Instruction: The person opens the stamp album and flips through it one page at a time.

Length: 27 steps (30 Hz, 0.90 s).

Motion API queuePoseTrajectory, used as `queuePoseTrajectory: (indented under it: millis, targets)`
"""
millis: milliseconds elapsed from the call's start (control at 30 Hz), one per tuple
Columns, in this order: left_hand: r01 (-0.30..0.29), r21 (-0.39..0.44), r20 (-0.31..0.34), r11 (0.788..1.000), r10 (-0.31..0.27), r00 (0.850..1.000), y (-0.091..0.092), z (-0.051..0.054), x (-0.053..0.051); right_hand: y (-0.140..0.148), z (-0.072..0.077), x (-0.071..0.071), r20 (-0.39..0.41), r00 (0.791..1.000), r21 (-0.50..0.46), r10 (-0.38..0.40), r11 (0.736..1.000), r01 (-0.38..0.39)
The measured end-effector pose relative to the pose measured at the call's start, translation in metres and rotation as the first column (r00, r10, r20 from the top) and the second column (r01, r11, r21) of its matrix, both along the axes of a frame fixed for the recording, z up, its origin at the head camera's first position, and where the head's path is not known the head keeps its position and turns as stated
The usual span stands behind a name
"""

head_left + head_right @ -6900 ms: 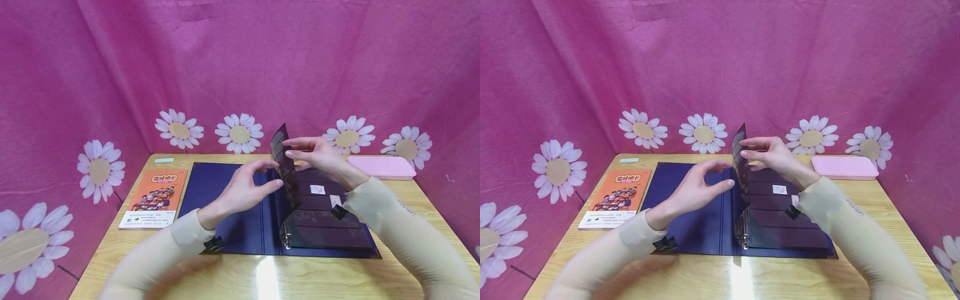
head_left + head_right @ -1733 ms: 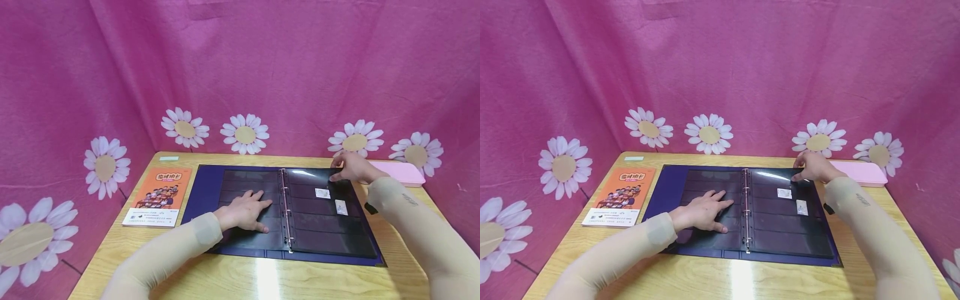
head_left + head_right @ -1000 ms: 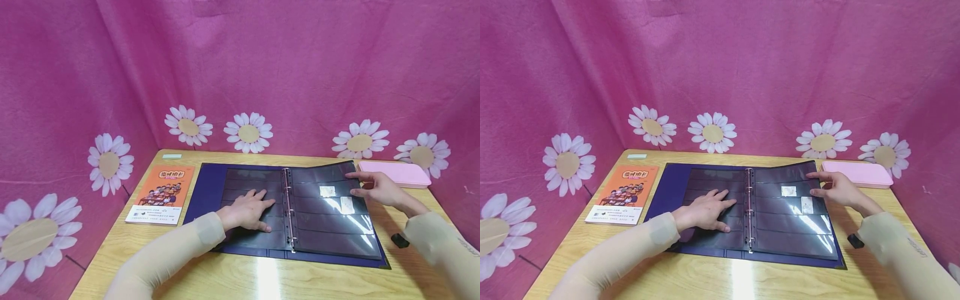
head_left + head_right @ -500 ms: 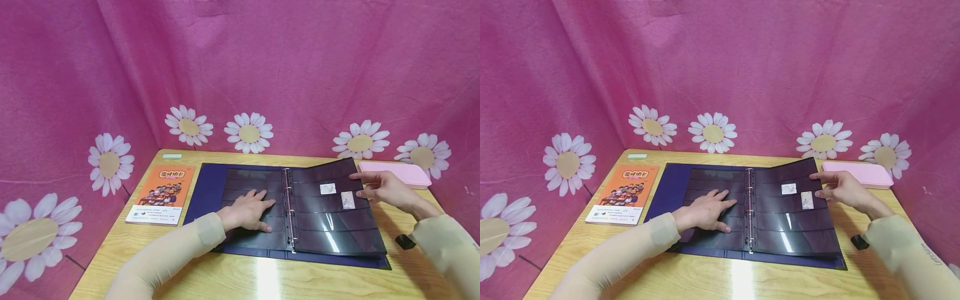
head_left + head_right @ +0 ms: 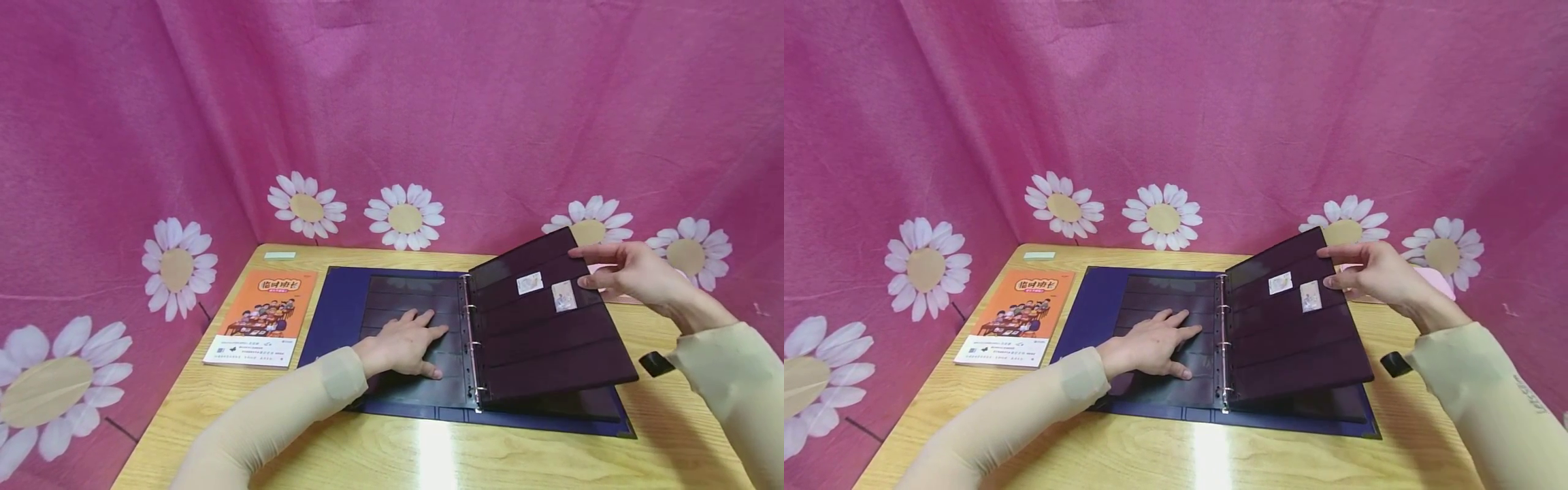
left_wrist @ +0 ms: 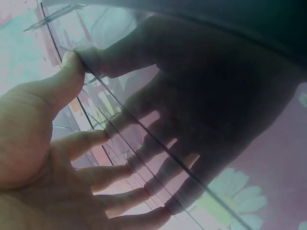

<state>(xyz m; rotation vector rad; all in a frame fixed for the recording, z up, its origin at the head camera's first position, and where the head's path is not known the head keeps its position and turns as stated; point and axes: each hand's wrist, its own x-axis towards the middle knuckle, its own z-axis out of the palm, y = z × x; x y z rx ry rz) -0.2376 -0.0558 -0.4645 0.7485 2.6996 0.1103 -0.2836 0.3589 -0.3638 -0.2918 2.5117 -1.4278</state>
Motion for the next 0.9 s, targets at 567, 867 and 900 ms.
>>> queuePoseTrajectory:
  millis: [567, 867, 900]
  targets:
    - [0.004, 0.026, -0.001, 1.0, -0.004, 1.0, -0.003, 0.001, -0.004, -0.051, 0.036, -0.016, -0.106, 0.994, 0.043, 0.012, 0.999, -0.008]
    - [0.026, 0.428, -0.06, 0.904, 0.0, 0.998, 0.0, 0.044, 0.002, -0.075, 0.037, -0.016, -0.071, 0.997, -0.021, 0.025, 0.999, -0.027]
    - [0.029, 0.497, -0.067, 0.867, 0.005, 0.998, 0.005, 0.055, 0.006, -0.078, 0.036, -0.016, -0.068, 0.997, -0.033, 0.023, 0.999, -0.026]
